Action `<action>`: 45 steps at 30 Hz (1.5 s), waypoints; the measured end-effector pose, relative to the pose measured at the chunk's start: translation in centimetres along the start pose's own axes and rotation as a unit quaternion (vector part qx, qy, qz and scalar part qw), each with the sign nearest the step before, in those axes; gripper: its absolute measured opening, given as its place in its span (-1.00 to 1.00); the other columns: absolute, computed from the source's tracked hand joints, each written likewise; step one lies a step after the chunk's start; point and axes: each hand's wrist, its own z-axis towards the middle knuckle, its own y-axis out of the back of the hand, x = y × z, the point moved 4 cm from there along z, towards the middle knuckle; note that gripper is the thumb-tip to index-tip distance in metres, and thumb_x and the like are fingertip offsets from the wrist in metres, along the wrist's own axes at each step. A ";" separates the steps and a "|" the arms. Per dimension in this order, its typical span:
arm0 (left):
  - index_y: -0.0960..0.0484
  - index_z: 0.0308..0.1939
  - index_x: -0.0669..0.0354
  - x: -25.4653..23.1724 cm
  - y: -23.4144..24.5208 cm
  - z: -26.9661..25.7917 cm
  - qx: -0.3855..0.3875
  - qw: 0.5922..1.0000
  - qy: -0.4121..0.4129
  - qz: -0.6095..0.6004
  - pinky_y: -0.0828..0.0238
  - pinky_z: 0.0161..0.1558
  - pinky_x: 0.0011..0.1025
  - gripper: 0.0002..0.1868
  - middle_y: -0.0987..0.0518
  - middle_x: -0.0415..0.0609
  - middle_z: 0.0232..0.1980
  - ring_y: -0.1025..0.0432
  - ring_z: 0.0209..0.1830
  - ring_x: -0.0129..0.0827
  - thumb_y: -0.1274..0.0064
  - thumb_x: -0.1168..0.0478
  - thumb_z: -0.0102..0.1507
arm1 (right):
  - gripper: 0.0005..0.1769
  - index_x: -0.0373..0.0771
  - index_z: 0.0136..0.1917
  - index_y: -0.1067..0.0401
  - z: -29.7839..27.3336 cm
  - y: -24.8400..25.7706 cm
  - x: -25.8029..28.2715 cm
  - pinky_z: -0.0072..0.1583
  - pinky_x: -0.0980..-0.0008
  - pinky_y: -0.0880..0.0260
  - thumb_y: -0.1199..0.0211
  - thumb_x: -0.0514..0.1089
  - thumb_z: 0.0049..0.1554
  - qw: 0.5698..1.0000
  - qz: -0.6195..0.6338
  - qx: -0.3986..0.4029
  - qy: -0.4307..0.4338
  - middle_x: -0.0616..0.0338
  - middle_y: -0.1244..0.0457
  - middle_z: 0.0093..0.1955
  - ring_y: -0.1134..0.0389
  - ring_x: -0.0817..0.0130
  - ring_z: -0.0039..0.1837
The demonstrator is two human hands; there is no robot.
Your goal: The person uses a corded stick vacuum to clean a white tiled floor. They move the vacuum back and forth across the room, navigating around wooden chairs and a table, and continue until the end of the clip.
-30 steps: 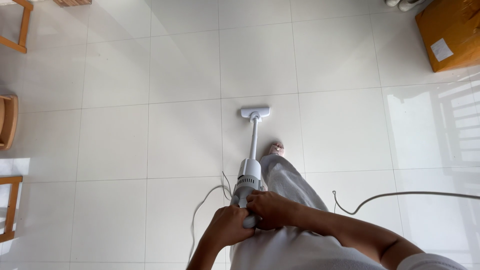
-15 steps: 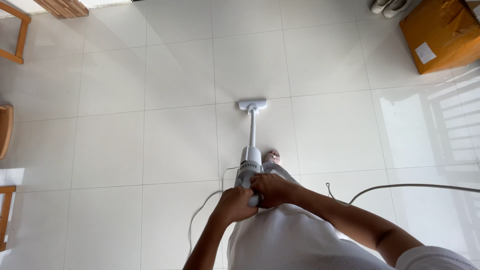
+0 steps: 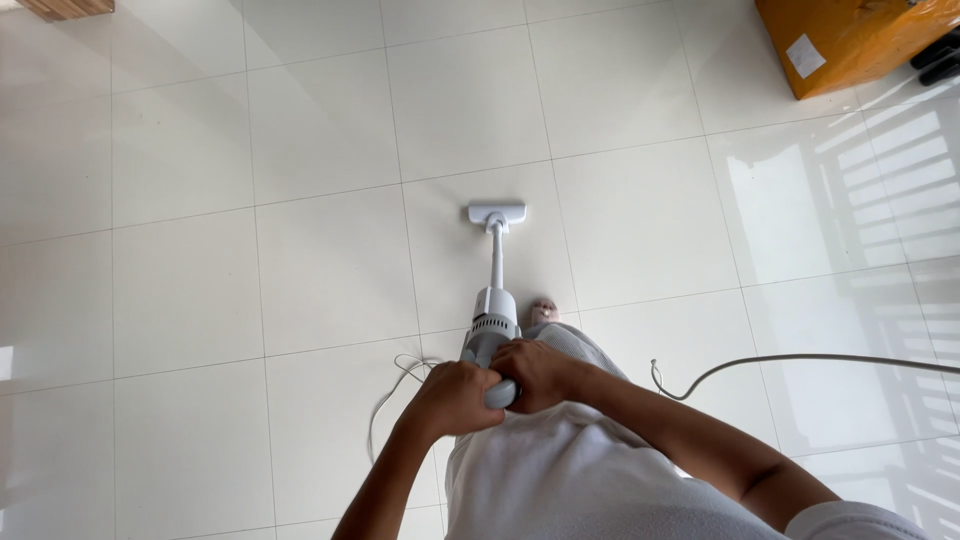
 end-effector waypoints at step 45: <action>-0.58 -0.42 0.16 -18.0 -33.2 -14.0 -0.117 0.984 -0.073 0.116 0.26 0.58 0.11 -0.79 -0.56 -0.06 -0.59 -0.49 -0.57 -0.18 -0.14 0.09 0.11 | -0.71 -0.17 -0.32 -0.45 -28.5 -19.5 12.7 0.26 0.23 -0.25 -0.44 0.04 -0.06 0.982 -0.002 0.187 -0.018 0.21 -0.32 -0.29 -0.36 0.20 -0.07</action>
